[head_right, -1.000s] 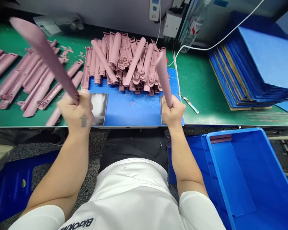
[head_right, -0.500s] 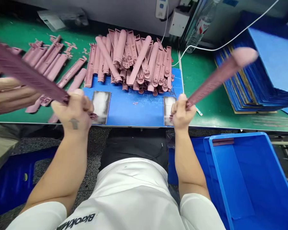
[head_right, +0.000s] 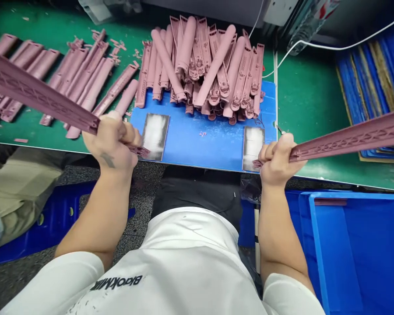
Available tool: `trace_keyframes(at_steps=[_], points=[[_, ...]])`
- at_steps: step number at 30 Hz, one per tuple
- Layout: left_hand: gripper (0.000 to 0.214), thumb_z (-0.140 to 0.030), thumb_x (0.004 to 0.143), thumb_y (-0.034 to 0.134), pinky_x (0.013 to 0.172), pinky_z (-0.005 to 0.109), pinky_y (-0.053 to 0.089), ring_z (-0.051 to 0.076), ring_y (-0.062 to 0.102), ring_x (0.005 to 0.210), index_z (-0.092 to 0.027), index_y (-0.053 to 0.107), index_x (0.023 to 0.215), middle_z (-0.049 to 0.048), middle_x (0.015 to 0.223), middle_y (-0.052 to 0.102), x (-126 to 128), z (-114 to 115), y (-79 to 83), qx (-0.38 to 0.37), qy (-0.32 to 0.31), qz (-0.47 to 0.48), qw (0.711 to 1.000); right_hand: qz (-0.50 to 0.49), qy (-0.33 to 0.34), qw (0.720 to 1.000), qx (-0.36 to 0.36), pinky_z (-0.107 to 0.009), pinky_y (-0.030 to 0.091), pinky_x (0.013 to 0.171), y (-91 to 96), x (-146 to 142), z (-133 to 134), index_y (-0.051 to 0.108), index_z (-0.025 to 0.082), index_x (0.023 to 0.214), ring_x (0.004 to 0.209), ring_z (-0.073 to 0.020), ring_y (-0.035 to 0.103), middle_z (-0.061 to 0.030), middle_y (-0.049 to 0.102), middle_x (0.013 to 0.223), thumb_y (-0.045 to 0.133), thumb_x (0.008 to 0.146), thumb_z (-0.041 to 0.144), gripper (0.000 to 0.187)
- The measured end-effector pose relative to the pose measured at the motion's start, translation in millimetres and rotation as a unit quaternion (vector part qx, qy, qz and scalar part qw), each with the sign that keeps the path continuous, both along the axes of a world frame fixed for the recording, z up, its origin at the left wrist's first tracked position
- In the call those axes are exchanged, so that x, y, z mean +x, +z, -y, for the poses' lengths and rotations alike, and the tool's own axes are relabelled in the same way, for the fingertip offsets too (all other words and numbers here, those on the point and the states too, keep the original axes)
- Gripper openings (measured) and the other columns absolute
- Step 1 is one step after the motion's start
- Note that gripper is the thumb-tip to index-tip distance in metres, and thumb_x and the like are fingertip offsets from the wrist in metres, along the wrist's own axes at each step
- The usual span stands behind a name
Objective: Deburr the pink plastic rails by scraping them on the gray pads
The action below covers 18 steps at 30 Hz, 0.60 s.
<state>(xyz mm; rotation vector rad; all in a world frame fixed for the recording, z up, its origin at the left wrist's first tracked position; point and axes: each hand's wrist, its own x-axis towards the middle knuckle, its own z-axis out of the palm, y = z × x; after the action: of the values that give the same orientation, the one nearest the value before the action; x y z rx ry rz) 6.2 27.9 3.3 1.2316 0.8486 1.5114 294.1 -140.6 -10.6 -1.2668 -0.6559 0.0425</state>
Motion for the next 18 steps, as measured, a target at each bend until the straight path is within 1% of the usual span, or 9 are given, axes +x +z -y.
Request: trace_keyframes(at_steps=[2, 4, 5, 7, 9, 11, 13, 16, 18], points=[[0.083, -0.064, 0.091, 0.088, 0.048, 0.032, 0.01, 0.003, 0.013, 0.043, -0.026, 0.018, 0.066, -0.0078, 0.055, 0.012, -2, 1, 0.1, 0.023, 0.018, -0.002, 1.0, 0.018, -0.018, 1.0, 0.009, -0.026, 0.016, 0.04, -0.9, 2, -1, 0.023, 0.032, 0.074, 0.043, -0.0045, 0.01, 0.0126, 0.012, 0.056, 0.078, 0.105, 0.078, 0.079], [0.085, -0.068, 0.092, 0.09, 0.048, 0.031, 0.013, 0.003, 0.017, 0.043, -0.026, 0.02, 0.067, -0.0075, 0.056, 0.015, -3, 3, 0.8, 0.029, 0.02, -0.014, 0.999, 0.019, -0.019, 1.0, 0.01, -0.025, 0.016, 0.04, -1.6, 4, 1, 0.022, 0.031, 0.075, 0.042, -0.0043, 0.011, 0.0131, 0.012, 0.056, 0.078, 0.105, 0.078, 0.08], [0.087, -0.069, 0.092, 0.091, 0.048, 0.03, 0.014, 0.003, 0.017, 0.043, -0.025, 0.02, 0.068, -0.0074, 0.056, 0.015, -3, 3, 1.3, 0.022, 0.017, -0.024, 0.999, 0.009, -0.012, 1.0, -0.005, -0.025, 0.017, 0.039, -1.7, 5, 2, 0.022, 0.031, 0.075, 0.042, -0.0044, 0.012, 0.0132, 0.012, 0.057, 0.08, 0.106, 0.075, 0.079], [0.089, -0.071, 0.09, 0.093, 0.049, 0.031, 0.015, 0.003, 0.018, 0.044, -0.025, 0.02, 0.068, -0.0071, 0.056, 0.016, -3, 3, 2.1, 0.01, 0.017, -0.038, 0.999, -0.012, -0.012, 1.0, -0.027, -0.024, 0.02, 0.039, -0.8, 6, 6, 0.025, 0.029, 0.075, 0.042, -0.0046, 0.015, 0.0129, 0.014, 0.057, 0.08, 0.11, 0.062, 0.073], [0.092, -0.08, 0.087, 0.09, 0.051, 0.032, 0.015, 0.004, 0.018, 0.045, -0.026, 0.019, 0.067, -0.0065, 0.056, 0.015, -2, 2, 2.5, 0.015, 0.037, -0.037, 0.999, -0.017, -0.032, 0.999, -0.008, -0.024, 0.019, 0.039, 1.7, 5, 9, 0.025, 0.029, 0.073, 0.042, -0.0047, 0.016, 0.0122, 0.015, 0.055, 0.074, 0.114, 0.049, 0.067], [0.094, -0.087, 0.085, 0.087, 0.052, 0.033, 0.015, 0.005, 0.02, 0.045, -0.026, 0.018, 0.066, -0.0057, 0.056, 0.016, -3, 1, 1.9, 0.004, 0.021, -0.061, 0.998, -0.017, -0.016, 1.0, -0.001, -0.024, 0.018, 0.038, 4.8, 3, 10, 0.025, 0.028, 0.072, 0.041, -0.0046, 0.014, 0.012, 0.016, 0.053, 0.071, 0.114, 0.042, 0.064], [0.093, -0.084, 0.088, 0.085, 0.052, 0.034, 0.015, 0.006, 0.019, 0.045, -0.026, 0.017, 0.066, -0.0052, 0.056, 0.015, -3, 1, 0.3, 0.001, 0.002, -0.075, 0.997, -0.019, -0.006, 1.0, -0.006, -0.024, 0.018, 0.038, 7.5, 2, 9, 0.025, 0.028, 0.072, 0.041, -0.0044, 0.013, 0.012, 0.016, 0.053, 0.072, 0.113, 0.038, 0.063], [0.087, -0.076, 0.095, 0.083, 0.05, 0.035, 0.013, 0.006, 0.018, 0.044, -0.027, 0.018, 0.066, -0.0057, 0.056, 0.014, -5, 0, -3.3, 0.033, 0.007, -0.05, 0.998, -0.025, -0.028, 0.999, 0.016, -0.023, 0.017, 0.039, 8.7, 2, 8, 0.024, 0.028, 0.072, 0.041, -0.0046, 0.011, 0.012, 0.015, 0.053, 0.067, 0.115, 0.035, 0.061], [0.085, -0.073, 0.094, 0.086, 0.049, 0.034, 0.014, 0.006, 0.018, 0.043, -0.027, 0.02, 0.066, -0.0065, 0.055, 0.015, -6, -1, -6.1, 0.035, -0.01, -0.055, 0.998, -0.037, -0.002, 0.999, 0.01, -0.024, 0.016, 0.039, 7.8, 3, 7, 0.026, 0.029, 0.072, 0.041, -0.0043, 0.01, 0.0127, 0.015, 0.052, 0.069, 0.114, 0.034, 0.061]])
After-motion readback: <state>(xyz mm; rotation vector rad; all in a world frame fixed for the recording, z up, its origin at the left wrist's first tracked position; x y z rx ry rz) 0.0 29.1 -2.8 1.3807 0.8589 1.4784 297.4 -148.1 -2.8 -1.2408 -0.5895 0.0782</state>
